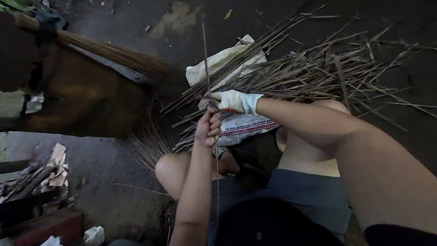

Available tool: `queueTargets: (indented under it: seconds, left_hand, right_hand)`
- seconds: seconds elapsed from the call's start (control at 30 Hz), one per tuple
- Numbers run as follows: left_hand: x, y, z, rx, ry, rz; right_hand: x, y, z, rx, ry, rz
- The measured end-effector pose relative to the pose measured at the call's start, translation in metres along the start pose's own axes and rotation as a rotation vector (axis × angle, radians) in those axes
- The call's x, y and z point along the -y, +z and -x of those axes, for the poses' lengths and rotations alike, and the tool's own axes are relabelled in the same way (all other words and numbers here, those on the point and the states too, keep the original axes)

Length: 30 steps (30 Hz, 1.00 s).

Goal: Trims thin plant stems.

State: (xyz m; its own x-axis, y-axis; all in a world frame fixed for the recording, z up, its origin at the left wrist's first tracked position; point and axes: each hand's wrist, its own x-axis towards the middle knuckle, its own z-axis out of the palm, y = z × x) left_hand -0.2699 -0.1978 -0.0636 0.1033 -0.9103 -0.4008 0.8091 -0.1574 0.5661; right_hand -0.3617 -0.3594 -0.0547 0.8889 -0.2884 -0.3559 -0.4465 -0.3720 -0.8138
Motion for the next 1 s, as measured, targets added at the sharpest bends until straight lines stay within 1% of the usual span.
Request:
queueTargets:
  seconds: [0.07, 0.1, 0.2, 0.27, 0.33, 0.37, 0.47, 0.53, 0.6, 0.7, 0.8, 0.9, 1.0]
  left_hand:
    - [0.001, 0.004, -0.002, 0.035, 0.001, -0.038]
    - [0.000, 0.007, -0.002, 0.015, 0.006, -0.100]
    - [-0.001, 0.024, 0.002, -0.173, 0.017, -0.351]
    - [-0.001, 0.033, 0.005, -0.279, 0.030, -0.523]
    - [-0.001, 0.036, 0.006, -0.336, 0.032, -0.696]
    - [-0.002, 0.036, 0.007, -0.346, 0.021, -0.777]
    - [0.001, 0.038, 0.009, -0.400, 0.013, -1.068]
    - [0.003, 0.042, 0.012, -0.444, 0.027, -1.311]
    - [0.008, 0.045, 0.016, -0.455, 0.031, -1.456]
    - [0.018, 0.043, 0.026, -0.420, -0.001, -1.544]
    - [0.021, 0.038, 0.042, -0.380, -0.064, -1.524]
    - [0.012, 0.035, 0.057, -0.368, -0.094, -1.505]
    - [0.001, 0.036, 0.070, -0.363, -0.170, -1.482]
  right_hand:
    - [0.004, -0.004, 0.004, 0.004, -0.007, 0.042]
    - [0.005, -0.007, 0.007, 0.001, -0.010, 0.086]
    - [0.001, -0.015, 0.008, -0.002, -0.062, 0.304]
    - [0.005, -0.020, 0.013, 0.020, -0.062, 0.416]
    - [0.012, -0.024, 0.017, 0.020, -0.025, 0.492]
    - [0.013, -0.024, 0.016, -0.016, -0.009, 0.518]
    - [0.014, -0.028, 0.009, -0.146, 0.138, 0.533]
    - [0.012, -0.037, 0.005, -0.196, 0.185, 0.532]
    - [0.004, -0.049, 0.000, -0.249, 0.226, 0.487]
    - [-0.017, -0.070, -0.008, -0.364, 0.284, 0.427]
    - [-0.043, -0.085, -0.018, -0.469, 0.297, 0.372]
    - [-0.056, -0.093, -0.026, -0.492, 0.354, 0.307]
    - [-0.061, -0.098, -0.030, -0.498, 0.472, 0.233]
